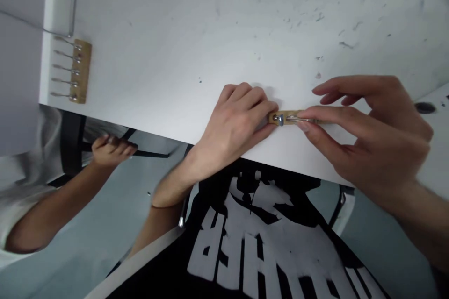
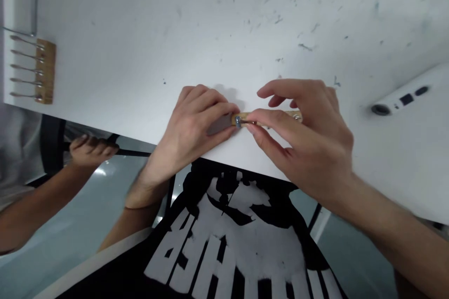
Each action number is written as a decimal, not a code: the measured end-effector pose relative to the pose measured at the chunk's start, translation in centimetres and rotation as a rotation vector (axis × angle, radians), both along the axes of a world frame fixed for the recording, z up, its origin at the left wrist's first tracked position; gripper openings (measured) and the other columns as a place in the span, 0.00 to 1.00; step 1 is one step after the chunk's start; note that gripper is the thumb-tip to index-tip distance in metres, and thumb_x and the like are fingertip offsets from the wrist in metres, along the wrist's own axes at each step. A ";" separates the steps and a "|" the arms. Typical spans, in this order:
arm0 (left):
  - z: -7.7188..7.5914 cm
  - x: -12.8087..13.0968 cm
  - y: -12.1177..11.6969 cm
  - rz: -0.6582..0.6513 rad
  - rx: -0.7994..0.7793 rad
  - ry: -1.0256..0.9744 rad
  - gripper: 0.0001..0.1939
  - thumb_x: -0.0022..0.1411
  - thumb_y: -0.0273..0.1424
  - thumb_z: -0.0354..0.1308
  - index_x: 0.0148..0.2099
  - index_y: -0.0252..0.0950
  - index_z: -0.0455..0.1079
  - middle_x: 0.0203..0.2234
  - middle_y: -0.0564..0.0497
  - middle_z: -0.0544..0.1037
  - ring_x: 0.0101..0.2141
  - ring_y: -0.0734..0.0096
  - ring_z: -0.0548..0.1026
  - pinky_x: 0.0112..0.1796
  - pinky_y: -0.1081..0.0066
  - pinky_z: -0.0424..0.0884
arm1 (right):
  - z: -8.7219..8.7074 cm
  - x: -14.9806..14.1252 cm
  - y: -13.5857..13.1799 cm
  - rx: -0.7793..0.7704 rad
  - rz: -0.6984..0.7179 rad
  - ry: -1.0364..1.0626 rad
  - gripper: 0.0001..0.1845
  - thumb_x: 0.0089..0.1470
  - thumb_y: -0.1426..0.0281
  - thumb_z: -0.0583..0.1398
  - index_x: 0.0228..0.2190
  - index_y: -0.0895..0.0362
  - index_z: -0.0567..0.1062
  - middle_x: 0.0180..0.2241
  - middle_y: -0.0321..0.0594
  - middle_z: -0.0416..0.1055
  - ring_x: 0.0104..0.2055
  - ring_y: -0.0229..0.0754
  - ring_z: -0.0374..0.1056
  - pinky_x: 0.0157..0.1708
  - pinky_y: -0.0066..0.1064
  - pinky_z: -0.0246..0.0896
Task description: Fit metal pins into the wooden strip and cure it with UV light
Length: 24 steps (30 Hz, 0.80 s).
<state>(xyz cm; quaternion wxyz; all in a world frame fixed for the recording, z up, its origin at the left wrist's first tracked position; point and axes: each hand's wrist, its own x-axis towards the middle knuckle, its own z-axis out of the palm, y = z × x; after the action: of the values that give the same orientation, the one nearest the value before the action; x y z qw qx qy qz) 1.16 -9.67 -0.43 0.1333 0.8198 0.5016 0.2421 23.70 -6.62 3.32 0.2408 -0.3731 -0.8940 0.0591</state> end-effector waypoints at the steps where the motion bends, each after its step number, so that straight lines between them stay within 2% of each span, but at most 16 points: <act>1: -0.2 0.3 -0.3 0.021 -0.002 -0.020 0.09 0.73 0.37 0.56 0.52 0.41 0.70 0.42 0.49 0.78 0.45 0.62 0.73 0.48 0.59 0.66 | -0.1 0.1 -0.1 -0.008 -0.004 -0.002 0.16 0.52 0.71 0.67 0.44 0.51 0.76 0.52 0.33 0.68 0.49 0.33 0.70 0.45 0.31 0.70; 6: -0.4 0.9 -0.6 0.008 -0.026 -0.054 0.09 0.73 0.37 0.56 0.52 0.41 0.70 0.43 0.49 0.79 0.46 0.62 0.73 0.48 0.59 0.66 | -0.2 0.8 -0.4 -0.042 -0.031 0.013 0.14 0.53 0.72 0.65 0.44 0.52 0.76 0.54 0.33 0.68 0.50 0.35 0.70 0.45 0.33 0.70; 10: -0.3 0.8 -0.5 0.009 -0.038 -0.057 0.09 0.73 0.38 0.56 0.52 0.41 0.70 0.43 0.49 0.79 0.46 0.62 0.74 0.48 0.59 0.65 | -0.4 1.2 -0.4 0.008 -0.022 0.063 0.15 0.52 0.73 0.66 0.43 0.53 0.76 0.53 0.35 0.68 0.50 0.36 0.69 0.46 0.32 0.69; 15: -0.3 0.8 -0.6 0.014 -0.029 -0.056 0.09 0.74 0.38 0.55 0.52 0.42 0.70 0.44 0.49 0.79 0.46 0.62 0.74 0.48 0.59 0.66 | -0.8 1.1 -0.3 0.015 -0.015 0.037 0.15 0.54 0.72 0.65 0.45 0.52 0.75 0.54 0.35 0.67 0.54 0.37 0.68 0.49 0.32 0.68; 24: -0.4 0.8 -0.6 0.016 -0.021 -0.056 0.10 0.74 0.38 0.55 0.52 0.42 0.70 0.43 0.49 0.79 0.45 0.62 0.73 0.47 0.58 0.66 | -0.7 0.7 0.3 0.038 -0.015 -0.011 0.16 0.54 0.70 0.66 0.45 0.50 0.76 0.55 0.34 0.67 0.53 0.37 0.69 0.49 0.32 0.69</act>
<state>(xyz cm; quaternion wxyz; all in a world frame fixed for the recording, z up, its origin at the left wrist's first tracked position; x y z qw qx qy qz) 1.98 -10.23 -0.81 0.1541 0.8070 0.5069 0.2609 24.40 -6.34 2.62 0.2436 -0.3755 -0.8934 0.0381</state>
